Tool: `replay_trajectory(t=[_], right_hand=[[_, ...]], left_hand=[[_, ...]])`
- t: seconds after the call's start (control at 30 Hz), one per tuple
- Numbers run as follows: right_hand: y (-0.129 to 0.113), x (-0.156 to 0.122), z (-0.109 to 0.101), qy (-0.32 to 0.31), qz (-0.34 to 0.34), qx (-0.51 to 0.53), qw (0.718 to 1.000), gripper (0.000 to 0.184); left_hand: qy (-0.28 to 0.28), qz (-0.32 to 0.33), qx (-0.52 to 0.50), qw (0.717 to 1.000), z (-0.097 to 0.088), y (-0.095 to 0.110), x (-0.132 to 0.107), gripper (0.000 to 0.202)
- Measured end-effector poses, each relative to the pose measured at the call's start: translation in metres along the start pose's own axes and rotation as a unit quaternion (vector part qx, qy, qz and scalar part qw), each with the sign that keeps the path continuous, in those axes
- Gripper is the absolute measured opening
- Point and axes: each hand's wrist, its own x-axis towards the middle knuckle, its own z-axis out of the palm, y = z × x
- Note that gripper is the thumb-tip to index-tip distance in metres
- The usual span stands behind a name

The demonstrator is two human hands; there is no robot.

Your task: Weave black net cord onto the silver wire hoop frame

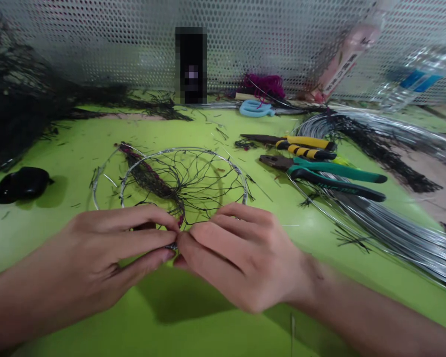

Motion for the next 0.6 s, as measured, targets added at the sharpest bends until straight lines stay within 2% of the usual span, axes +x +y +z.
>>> replay_trajectory(t=[0.1, 0.17, 0.3, 0.43, 0.53, 0.57, 0.6], right_hand=[[-0.004, 0.002, 0.003, -0.003, 0.056, 0.029, 0.998, 0.004], [-0.008, 0.005, 0.004, -0.016, 0.14, 0.077, 0.987, 0.005], [-0.015, 0.012, 0.001, -0.07, 0.326, 0.204, 0.921, 0.013], [-0.01, 0.019, 0.0, -0.118, 0.44, 0.272, 0.848, 0.017], [-0.006, 0.022, 0.003, -0.192, 0.494, 0.311, 0.789, 0.017], [-0.006, 0.022, 0.002, -0.212, 0.497, 0.311, 0.782, 0.018], [-0.005, 0.022, -0.001, -0.223, 0.486, 0.301, 0.79, 0.017]], left_hand=[[-0.014, 0.034, 0.048, 0.998, 0.004, -0.002, 0.0, 0.032], [-0.025, 0.045, 0.079, 0.996, 0.007, -0.003, -0.003, 0.035], [-0.027, 0.023, 0.063, 0.997, 0.014, -0.006, -0.01, 0.034], [-0.033, 0.019, 0.043, 0.998, 0.021, -0.007, -0.01, 0.032], [-0.05, -0.002, 0.031, 0.998, 0.026, -0.006, -0.006, 0.027], [-0.052, -0.014, 0.024, 0.998, 0.027, -0.005, -0.005, 0.024], [-0.052, -0.026, 0.016, 0.998, 0.028, -0.005, -0.005, 0.022]])
